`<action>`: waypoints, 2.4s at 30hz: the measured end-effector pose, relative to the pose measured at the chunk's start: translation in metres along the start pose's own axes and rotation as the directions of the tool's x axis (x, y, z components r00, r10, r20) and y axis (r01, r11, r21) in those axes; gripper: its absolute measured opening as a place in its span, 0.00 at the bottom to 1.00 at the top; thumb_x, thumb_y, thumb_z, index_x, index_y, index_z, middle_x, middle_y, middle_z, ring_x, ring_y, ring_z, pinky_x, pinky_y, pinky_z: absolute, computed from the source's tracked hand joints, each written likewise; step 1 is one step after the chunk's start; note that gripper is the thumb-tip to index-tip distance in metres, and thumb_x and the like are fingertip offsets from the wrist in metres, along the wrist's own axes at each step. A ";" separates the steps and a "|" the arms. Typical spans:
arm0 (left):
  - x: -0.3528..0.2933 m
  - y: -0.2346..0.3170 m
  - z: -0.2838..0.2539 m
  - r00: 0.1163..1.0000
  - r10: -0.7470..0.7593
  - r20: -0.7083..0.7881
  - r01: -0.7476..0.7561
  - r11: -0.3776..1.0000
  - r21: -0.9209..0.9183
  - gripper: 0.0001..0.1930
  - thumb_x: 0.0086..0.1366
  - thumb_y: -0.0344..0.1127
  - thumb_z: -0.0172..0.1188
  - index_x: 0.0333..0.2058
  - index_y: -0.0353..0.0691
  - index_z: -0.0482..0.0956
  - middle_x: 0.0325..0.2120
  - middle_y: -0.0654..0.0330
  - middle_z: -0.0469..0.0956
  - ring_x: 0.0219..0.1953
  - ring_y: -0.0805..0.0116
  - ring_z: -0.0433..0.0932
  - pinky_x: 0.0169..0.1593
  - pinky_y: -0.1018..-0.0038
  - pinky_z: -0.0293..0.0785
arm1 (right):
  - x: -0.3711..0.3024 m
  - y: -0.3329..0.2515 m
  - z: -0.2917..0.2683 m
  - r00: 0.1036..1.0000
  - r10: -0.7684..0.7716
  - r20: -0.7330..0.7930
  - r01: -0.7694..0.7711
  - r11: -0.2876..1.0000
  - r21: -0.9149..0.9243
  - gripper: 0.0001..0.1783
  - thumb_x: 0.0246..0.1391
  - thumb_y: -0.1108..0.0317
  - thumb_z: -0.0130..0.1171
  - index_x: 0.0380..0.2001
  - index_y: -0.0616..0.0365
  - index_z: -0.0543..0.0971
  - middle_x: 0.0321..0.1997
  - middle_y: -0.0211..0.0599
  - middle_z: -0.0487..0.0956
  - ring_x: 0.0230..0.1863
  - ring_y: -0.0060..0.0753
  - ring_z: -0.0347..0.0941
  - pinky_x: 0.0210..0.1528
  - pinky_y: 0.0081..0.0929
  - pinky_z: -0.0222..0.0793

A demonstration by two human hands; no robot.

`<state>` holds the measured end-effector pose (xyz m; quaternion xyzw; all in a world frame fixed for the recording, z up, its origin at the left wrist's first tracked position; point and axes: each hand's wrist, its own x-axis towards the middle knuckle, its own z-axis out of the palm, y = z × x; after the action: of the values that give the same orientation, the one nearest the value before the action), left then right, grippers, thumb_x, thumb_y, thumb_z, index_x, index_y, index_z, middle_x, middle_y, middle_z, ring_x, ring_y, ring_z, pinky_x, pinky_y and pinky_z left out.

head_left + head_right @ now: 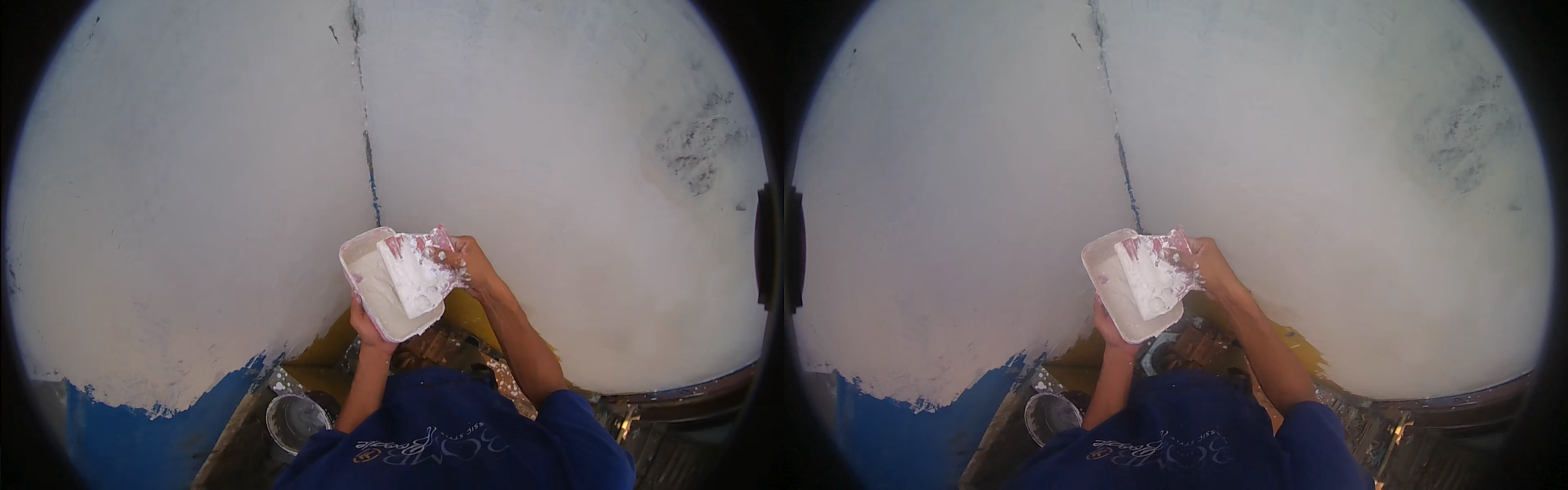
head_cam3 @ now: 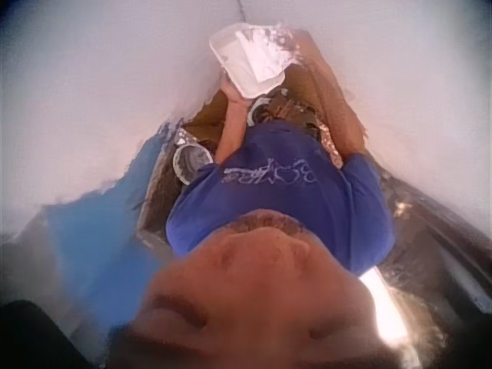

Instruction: The person applies a white substance to a wall corner using a spreader, repeatedly scooping the material from a small white container and smoothing it across the surface.

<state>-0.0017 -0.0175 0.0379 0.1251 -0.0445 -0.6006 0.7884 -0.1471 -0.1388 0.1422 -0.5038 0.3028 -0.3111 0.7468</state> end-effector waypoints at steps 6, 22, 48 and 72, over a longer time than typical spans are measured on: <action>-0.007 0.001 0.000 0.999 -0.033 0.031 0.035 0.998 -0.057 0.35 0.69 0.59 0.38 0.67 0.43 0.55 0.64 0.51 0.62 0.64 0.47 0.64 0.64 0.50 0.63 | -0.012 0.004 -0.001 0.999 -0.026 -0.022 0.026 1.000 0.002 0.12 0.52 0.71 0.65 0.39 0.66 0.80 0.35 0.35 0.82 0.31 0.24 0.78 0.36 0.22 0.75; -0.019 -0.002 -0.026 0.994 0.069 0.090 -0.067 0.997 -0.024 0.32 0.71 0.56 0.40 0.66 0.41 0.57 0.63 0.51 0.64 0.61 0.51 0.68 0.63 0.55 0.66 | -0.031 -0.017 -0.022 0.878 -0.427 -0.217 0.257 0.803 -0.538 0.06 0.57 0.73 0.60 0.34 0.65 0.82 0.29 0.28 0.80 0.26 0.13 0.70 0.29 0.18 0.67; -0.014 -0.011 0.003 0.991 0.136 -0.009 -0.135 0.989 0.063 0.36 0.68 0.60 0.44 0.66 0.42 0.57 0.62 0.51 0.64 0.62 0.49 0.66 0.63 0.53 0.66 | -0.082 -0.031 0.002 0.551 -0.835 -0.003 0.413 0.275 -0.868 0.07 0.50 0.82 0.58 0.35 0.66 0.79 0.30 0.39 0.78 0.28 0.28 0.74 0.33 0.24 0.70; -0.011 -0.048 0.005 0.987 0.113 0.116 -0.107 0.993 -0.051 0.42 0.64 0.63 0.49 0.68 0.41 0.52 0.64 0.51 0.61 0.64 0.51 0.64 0.66 0.55 0.62 | -0.033 -0.024 0.054 0.903 -0.337 0.267 0.319 0.109 -0.941 0.05 0.50 0.74 0.58 0.29 0.66 0.79 0.31 0.47 0.76 0.27 0.55 0.73 0.31 0.42 0.70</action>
<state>-0.0506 -0.0193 0.0316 0.0689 -0.0846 -0.5634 0.8190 -0.1300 -0.0901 0.1859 -0.9102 0.3157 -0.2091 0.1677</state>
